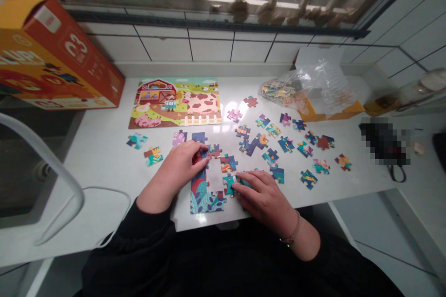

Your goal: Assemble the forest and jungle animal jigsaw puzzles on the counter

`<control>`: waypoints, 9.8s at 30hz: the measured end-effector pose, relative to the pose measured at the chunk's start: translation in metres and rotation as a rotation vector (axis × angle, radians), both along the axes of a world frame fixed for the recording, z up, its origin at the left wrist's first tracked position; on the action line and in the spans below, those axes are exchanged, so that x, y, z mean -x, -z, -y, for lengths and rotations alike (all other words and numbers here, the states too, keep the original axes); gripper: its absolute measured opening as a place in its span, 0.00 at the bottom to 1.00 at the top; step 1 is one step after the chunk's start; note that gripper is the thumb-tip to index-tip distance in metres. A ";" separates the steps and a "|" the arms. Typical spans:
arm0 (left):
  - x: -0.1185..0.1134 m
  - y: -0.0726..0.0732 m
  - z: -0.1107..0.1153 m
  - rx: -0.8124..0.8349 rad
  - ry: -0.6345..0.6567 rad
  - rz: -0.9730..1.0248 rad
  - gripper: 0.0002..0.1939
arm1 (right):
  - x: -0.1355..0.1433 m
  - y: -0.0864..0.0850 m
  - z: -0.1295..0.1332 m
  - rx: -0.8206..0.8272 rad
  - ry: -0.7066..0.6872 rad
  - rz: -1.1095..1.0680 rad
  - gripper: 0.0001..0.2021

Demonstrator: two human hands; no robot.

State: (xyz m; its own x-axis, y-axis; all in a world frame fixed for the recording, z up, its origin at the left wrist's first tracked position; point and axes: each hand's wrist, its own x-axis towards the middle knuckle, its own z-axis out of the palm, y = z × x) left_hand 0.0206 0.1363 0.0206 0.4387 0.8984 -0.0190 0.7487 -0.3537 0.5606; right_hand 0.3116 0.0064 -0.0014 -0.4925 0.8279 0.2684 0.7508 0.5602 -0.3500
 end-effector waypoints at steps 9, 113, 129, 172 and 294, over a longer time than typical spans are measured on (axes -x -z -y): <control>-0.014 0.000 0.012 -0.133 0.182 0.074 0.09 | 0.004 -0.006 -0.006 0.027 0.009 -0.045 0.12; -0.006 0.011 0.004 -0.154 0.249 0.099 0.21 | -0.048 -0.014 -0.022 0.151 0.031 -0.084 0.14; 0.023 0.006 0.011 -0.246 0.211 -0.064 0.20 | -0.136 -0.040 -0.022 -0.081 0.413 -0.041 0.12; 0.080 0.026 0.014 -0.321 -0.246 -0.143 0.22 | -0.241 -0.012 -0.099 0.183 0.517 0.196 0.25; 0.009 0.024 0.034 -0.250 0.160 0.162 0.17 | 0.028 -0.010 -0.066 0.104 0.043 -0.066 0.05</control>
State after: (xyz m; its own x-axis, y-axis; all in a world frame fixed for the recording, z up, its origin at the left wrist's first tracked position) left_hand 0.0113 0.1018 -0.0034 0.5539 0.7858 0.2751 0.5806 -0.6014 0.5489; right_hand 0.2838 0.0721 0.0090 -0.4403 0.8727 0.2111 0.7465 0.4865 -0.4540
